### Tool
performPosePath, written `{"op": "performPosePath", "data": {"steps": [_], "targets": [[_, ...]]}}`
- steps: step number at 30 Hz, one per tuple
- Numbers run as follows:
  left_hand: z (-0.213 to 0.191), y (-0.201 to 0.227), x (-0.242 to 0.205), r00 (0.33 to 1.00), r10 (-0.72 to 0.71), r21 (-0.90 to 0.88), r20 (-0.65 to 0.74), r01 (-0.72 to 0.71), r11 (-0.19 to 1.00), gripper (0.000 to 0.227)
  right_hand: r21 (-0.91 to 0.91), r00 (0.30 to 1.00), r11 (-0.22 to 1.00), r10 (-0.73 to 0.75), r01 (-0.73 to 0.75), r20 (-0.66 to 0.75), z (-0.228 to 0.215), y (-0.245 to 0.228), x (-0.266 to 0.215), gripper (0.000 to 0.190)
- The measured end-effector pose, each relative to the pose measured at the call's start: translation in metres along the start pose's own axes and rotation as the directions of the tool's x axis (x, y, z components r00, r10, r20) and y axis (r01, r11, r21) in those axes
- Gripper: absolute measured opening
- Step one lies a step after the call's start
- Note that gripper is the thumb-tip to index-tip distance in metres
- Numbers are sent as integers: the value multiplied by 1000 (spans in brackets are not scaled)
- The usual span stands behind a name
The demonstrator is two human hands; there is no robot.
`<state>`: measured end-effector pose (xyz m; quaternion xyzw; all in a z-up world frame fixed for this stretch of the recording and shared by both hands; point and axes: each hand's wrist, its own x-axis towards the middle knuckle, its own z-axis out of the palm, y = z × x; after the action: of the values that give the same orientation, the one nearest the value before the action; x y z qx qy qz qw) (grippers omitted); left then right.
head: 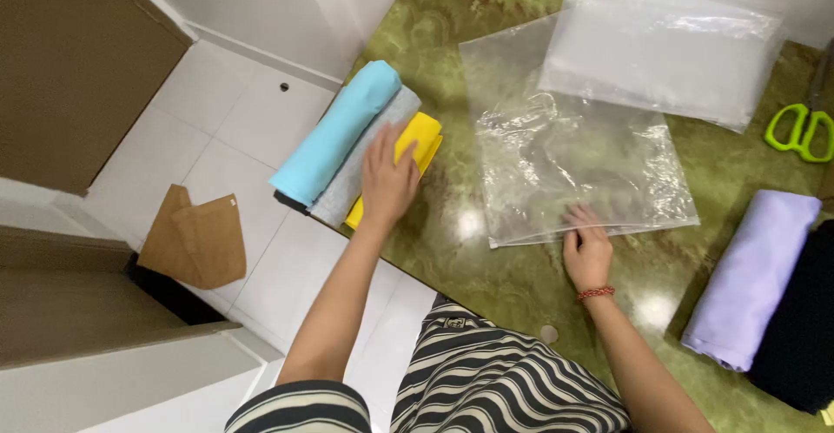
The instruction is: The person rolls a piece of fabric, places it into a clear plastic bag, puts the bag into a cardboard box, and wraps a white ribbon around the box by hand.
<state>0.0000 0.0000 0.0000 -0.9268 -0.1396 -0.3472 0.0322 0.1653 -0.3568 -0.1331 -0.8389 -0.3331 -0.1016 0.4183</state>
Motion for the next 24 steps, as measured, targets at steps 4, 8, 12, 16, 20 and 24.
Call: {"op": "performPosePath", "data": {"steps": [4,8,12,16,20,24], "targets": [[-18,-80,42,989,-81,194,-126,105,975,30,-35,1000,999,-26,26,0,3,2,-1,29],[-5,-145,42,847,-465,265,256,401,877,66,-32,1000,999,-25,25,18,4,3,-1,28],[-25,-168,54,554,-597,36,580,715,698,102,0,998,998,-56,56,20,-3,-4,4,28],[-52,-168,65,441,-560,45,701,757,652,99,-41,998,998,-56,57,21,2,3,0,29],[-49,-161,67,369,-559,192,742,682,705,103,-35,998,999,-30,32,63,-4,-5,2,33],[-64,-144,82,336,-566,238,753,663,710,86,24,995,999,21,-23,99,-14,-18,6,24]]}}
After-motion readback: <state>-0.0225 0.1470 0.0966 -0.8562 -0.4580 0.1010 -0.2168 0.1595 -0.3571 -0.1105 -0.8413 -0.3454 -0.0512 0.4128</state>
